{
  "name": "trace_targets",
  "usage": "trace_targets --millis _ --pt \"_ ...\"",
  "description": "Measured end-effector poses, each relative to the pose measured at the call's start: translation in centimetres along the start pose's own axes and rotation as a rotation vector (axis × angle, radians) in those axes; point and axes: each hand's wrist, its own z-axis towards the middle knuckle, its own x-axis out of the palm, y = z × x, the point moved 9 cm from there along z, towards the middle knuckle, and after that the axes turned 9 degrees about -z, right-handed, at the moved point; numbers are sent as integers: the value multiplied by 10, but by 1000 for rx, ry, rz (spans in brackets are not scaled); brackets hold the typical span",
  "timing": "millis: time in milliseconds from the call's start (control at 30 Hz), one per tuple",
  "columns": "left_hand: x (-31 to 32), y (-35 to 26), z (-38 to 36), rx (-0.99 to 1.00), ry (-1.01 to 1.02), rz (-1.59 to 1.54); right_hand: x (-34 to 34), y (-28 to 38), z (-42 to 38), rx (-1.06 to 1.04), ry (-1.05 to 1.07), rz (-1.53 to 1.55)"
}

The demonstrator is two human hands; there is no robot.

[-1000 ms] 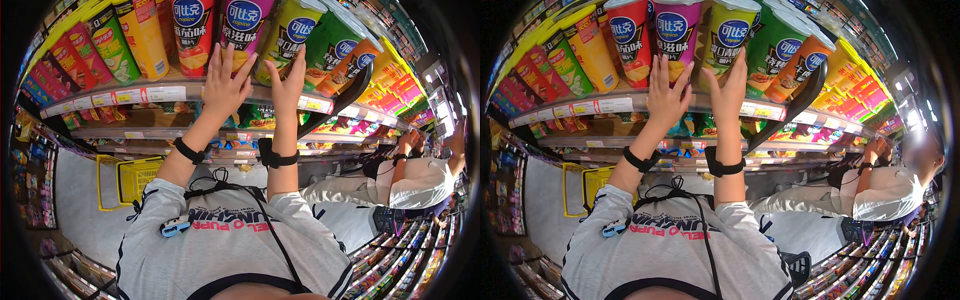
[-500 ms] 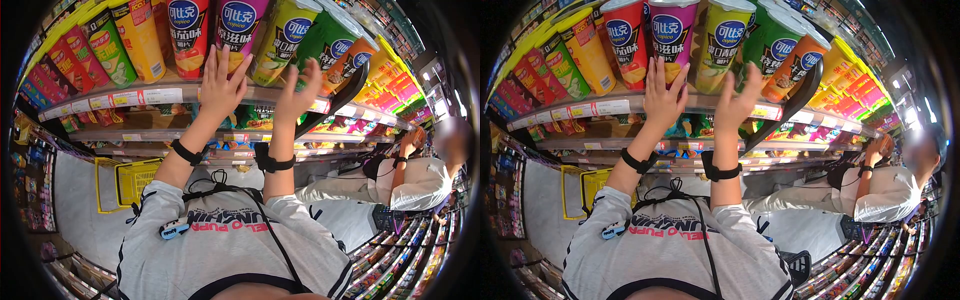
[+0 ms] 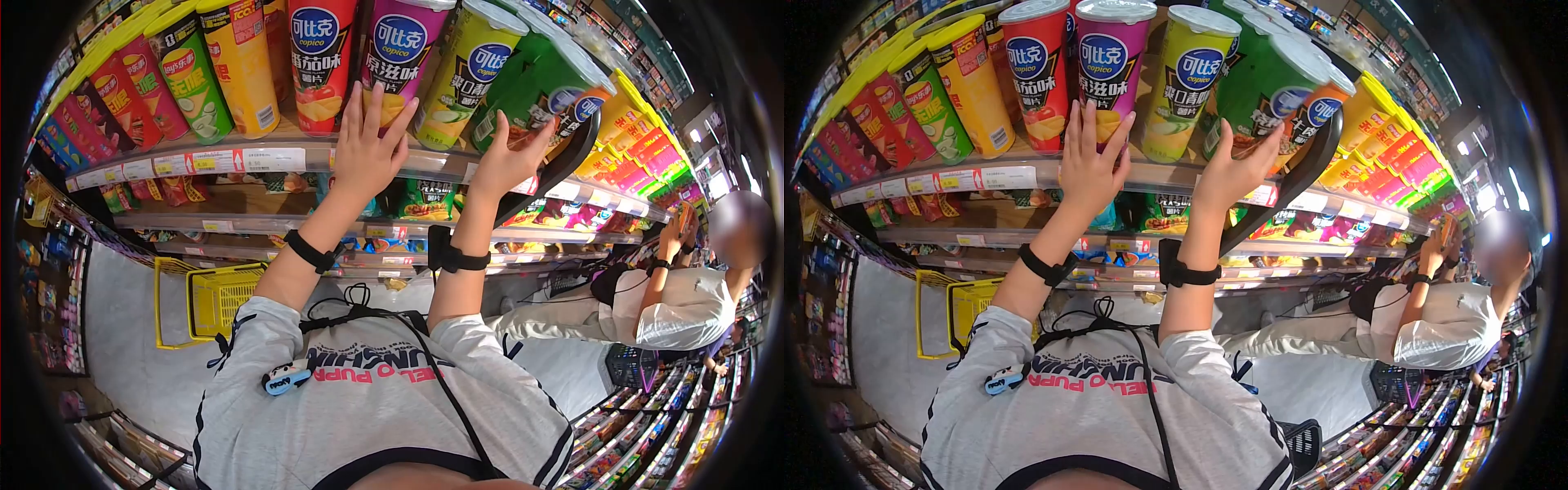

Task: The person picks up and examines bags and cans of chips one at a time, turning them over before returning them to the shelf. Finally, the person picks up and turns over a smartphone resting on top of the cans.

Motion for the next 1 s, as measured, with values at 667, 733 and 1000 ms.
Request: trace_targets --millis 667,733,1000 --pt "1 0 -1 -14 -4 -14 -52 22 -4 737 255 1729" --pt "1 0 -1 -13 -12 -13 -44 39 -10 1036 273 2165" --pt "-2 -5 2 20 -16 46 -55 63 -8 927 443 2419"
